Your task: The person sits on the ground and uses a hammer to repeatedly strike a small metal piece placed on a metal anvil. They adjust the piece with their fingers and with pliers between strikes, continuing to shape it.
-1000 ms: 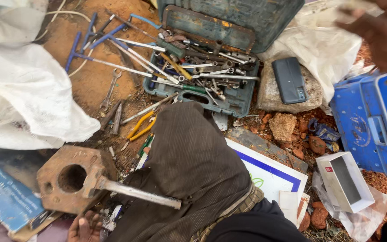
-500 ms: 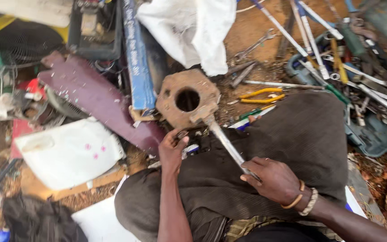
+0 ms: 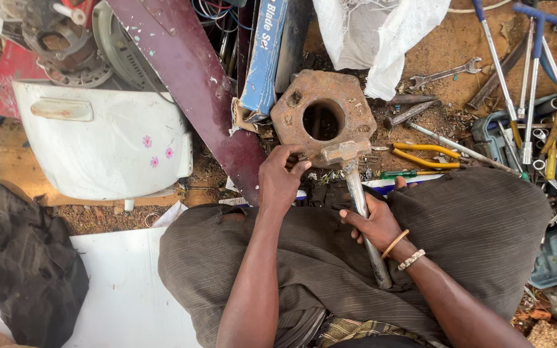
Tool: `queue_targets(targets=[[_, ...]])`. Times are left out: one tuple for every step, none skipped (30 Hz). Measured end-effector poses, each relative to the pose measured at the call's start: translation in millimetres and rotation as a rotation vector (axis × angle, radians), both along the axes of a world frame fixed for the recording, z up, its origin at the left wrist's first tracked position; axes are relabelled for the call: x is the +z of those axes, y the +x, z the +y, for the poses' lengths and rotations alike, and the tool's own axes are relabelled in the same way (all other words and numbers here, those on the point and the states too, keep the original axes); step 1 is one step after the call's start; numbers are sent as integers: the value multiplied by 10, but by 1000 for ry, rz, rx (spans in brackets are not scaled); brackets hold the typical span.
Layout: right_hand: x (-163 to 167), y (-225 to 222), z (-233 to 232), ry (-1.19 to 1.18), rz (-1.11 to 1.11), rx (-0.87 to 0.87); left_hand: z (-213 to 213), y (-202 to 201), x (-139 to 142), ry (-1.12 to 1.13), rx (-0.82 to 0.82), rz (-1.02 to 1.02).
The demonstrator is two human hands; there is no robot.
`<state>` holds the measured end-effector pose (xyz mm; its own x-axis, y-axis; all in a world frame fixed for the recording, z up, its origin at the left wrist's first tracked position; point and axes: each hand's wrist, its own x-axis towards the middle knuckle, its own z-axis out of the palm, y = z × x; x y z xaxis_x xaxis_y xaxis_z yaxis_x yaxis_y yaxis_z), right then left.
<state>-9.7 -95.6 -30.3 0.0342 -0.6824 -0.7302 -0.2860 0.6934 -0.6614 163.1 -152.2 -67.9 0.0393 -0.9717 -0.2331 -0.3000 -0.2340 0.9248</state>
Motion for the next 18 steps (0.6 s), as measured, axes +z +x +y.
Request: queue_targets(targets=[[2, 42, -31, 25, -25, -20, -16, 18, -6, 33, -6, 18], [8, 81, -58, 49, -48, -44, -35, 41, -9, -71, -28, -65], [15, 110, -86, 48, -72, -55, -55, 58, -18, -175, -54, -147], [23, 136, -111, 51, -100, -66, -70, 80, -25, -275, -81, -232], [23, 158, -134, 55, -128, -79, -83, 105, -35, -231, -93, -237], [22, 171, -156, 68, -155, -92, -98, 126, -45, -192, -107, -241], [16, 184, -177, 79, -183, -106, -116, 150, -57, -154, -120, -247], [8, 193, -195, 92, -212, -121, -133, 173, -68, -149, -129, -255], [-6, 200, -210, 90, -218, -122, -149, 187, -77, -143, -143, -261], [-23, 204, -222, 89, -225, -125, -162, 198, -86, -135, -157, -266], [-40, 210, -233, 90, -231, -126, -175, 207, -95, -124, -160, -275], [-61, 212, -241, 95, -226, -129, -184, 208, -111, -114, -163, -283], [-78, 213, -249, 97, -221, -132, -195, 208, -126, -105, -165, -292], [-95, 212, -256, 99, -216, -133, -205, 207, -136, -102, -163, -288], [-108, 209, -262, 110, -216, -133, -213, 205, -143, -97, -160, -286], [-121, 206, -267, 119, -216, -133, -220, 204, -152, -93, -158, -284], [-132, 200, -272, 126, -216, -134, -227, 202, -159, -106, -144, -257], [-142, 195, -277, 126, -225, -133, -233, 202, -167, -119, -130, -229]])
